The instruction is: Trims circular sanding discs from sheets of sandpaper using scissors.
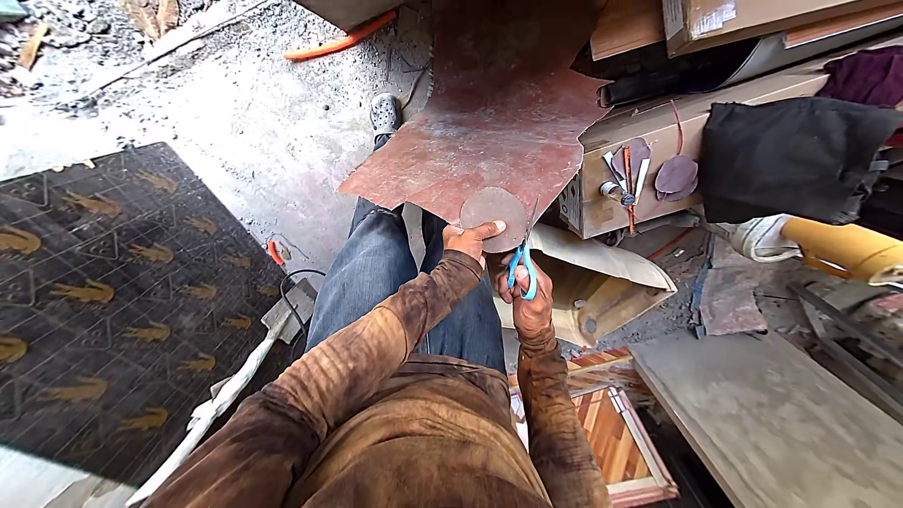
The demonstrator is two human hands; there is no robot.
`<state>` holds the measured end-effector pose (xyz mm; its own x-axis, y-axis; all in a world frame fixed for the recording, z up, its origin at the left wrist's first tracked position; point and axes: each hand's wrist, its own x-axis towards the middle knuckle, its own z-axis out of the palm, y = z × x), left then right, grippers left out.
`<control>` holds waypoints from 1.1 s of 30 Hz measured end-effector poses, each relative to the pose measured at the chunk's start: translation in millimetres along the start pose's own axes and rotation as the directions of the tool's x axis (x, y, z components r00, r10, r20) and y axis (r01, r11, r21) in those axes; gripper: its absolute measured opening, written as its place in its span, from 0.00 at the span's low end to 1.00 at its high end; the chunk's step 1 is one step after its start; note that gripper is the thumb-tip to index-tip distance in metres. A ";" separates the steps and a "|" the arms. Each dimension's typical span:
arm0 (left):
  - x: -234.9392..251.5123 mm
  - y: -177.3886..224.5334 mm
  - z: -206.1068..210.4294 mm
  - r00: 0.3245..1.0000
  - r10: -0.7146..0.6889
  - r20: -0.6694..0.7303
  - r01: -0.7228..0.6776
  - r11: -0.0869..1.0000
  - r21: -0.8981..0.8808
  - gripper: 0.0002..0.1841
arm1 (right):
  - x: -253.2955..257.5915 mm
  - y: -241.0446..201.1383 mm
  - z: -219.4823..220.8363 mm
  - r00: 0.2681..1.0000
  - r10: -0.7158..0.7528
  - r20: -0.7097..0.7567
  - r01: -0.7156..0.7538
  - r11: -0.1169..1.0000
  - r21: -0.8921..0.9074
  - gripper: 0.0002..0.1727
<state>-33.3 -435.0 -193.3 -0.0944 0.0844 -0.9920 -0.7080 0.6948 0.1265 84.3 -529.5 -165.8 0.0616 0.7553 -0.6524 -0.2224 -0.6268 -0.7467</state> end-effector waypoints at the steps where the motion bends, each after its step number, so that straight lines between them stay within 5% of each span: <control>1: -0.2 0.6 -1.4 1.000 0.001 0.002 -0.001 1.000 -0.009 0.31 | -2.7 -0.6 1.2 1.000 -0.002 -0.011 0.002 1.000 0.006 0.29; 7: 6.6 12.7 -5.7 1.000 -0.028 -0.012 0.028 0.999 -0.023 0.31 | -2.0 -2.8 21.0 0.999 -0.010 -0.054 0.010 1.000 0.009 0.20; 16: 10.3 49.0 -17.2 0.999 -0.037 0.027 0.037 0.999 -0.027 0.31 | 21.0 -7.6 41.6 0.997 0.023 0.073 -0.025 0.999 0.027 0.35; 25: 24.4 73.3 -25.0 0.998 -0.063 0.016 0.063 0.998 0.028 0.32 | 26.7 -18.4 59.3 0.992 0.126 0.022 -0.126 0.992 0.020 0.20; 30: 29.3 86.6 -31.9 0.988 -0.155 0.000 0.155 0.988 0.028 0.32 | 36.4 -20.4 70.3 0.978 0.186 0.093 -0.191 0.981 0.046 0.35; 33: 31.0 100.9 -35.5 0.985 -0.170 -0.001 0.170 0.985 0.037 0.31 | 42.1 -25.6 86.6 0.976 0.210 0.061 -0.206 0.977 -0.060 0.34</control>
<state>-132.5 -387.6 -211.0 0.0261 -0.0358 -0.9990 -0.6873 0.7250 -0.0439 8.4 -465.1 -162.9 -0.0463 0.6171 -0.7855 -0.1721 -0.7795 -0.6023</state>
